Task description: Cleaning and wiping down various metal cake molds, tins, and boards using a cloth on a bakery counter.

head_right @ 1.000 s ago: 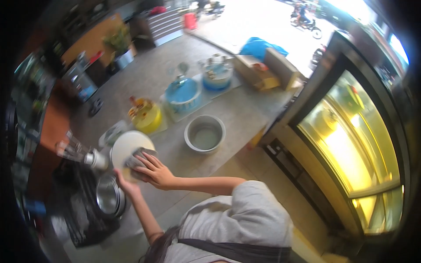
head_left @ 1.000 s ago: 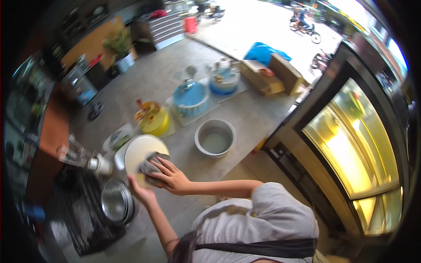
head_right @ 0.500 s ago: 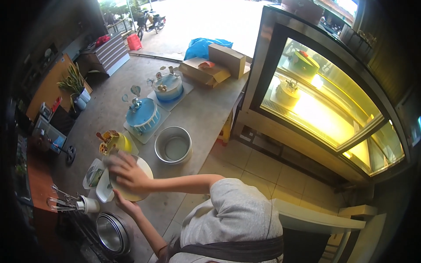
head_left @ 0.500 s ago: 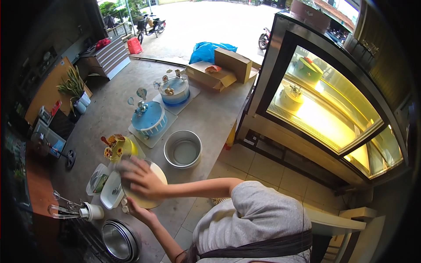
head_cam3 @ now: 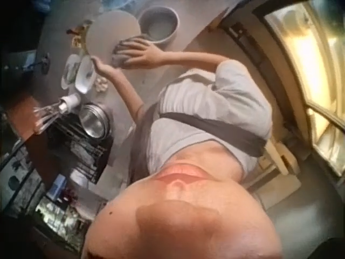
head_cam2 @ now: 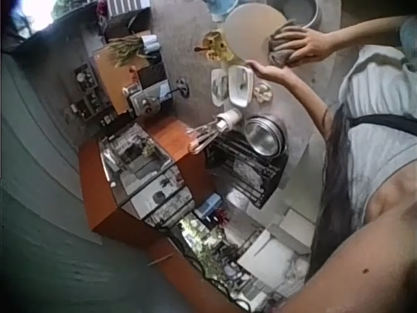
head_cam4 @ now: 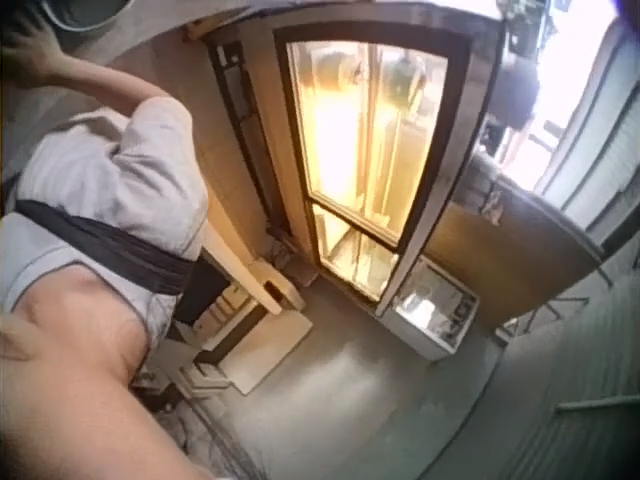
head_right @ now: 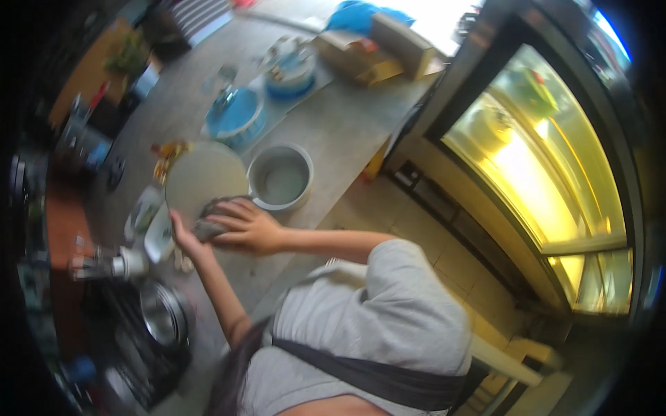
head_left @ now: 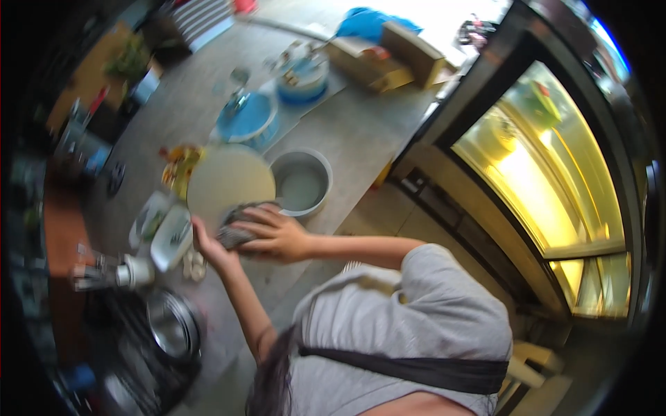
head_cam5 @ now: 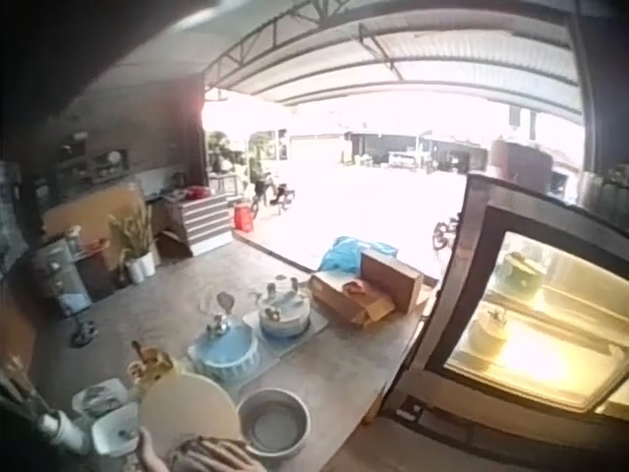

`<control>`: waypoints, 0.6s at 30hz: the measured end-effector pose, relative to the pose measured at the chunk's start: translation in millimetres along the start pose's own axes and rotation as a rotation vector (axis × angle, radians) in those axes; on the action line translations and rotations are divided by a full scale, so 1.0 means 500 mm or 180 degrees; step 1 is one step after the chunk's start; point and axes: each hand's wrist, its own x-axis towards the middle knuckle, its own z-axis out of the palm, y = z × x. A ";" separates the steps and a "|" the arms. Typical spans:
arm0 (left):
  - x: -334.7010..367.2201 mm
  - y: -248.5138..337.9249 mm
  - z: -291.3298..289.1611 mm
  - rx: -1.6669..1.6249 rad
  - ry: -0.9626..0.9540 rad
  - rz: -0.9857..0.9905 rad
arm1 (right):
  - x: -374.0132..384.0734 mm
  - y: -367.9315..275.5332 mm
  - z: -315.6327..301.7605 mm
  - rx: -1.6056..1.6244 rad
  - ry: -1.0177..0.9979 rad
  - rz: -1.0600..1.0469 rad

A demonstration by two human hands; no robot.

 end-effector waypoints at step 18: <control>0.060 -0.252 0.225 0.0419 0.1179 -0.0167 | -0.052 0.382 -0.204 0.2892 0.0420 0.3179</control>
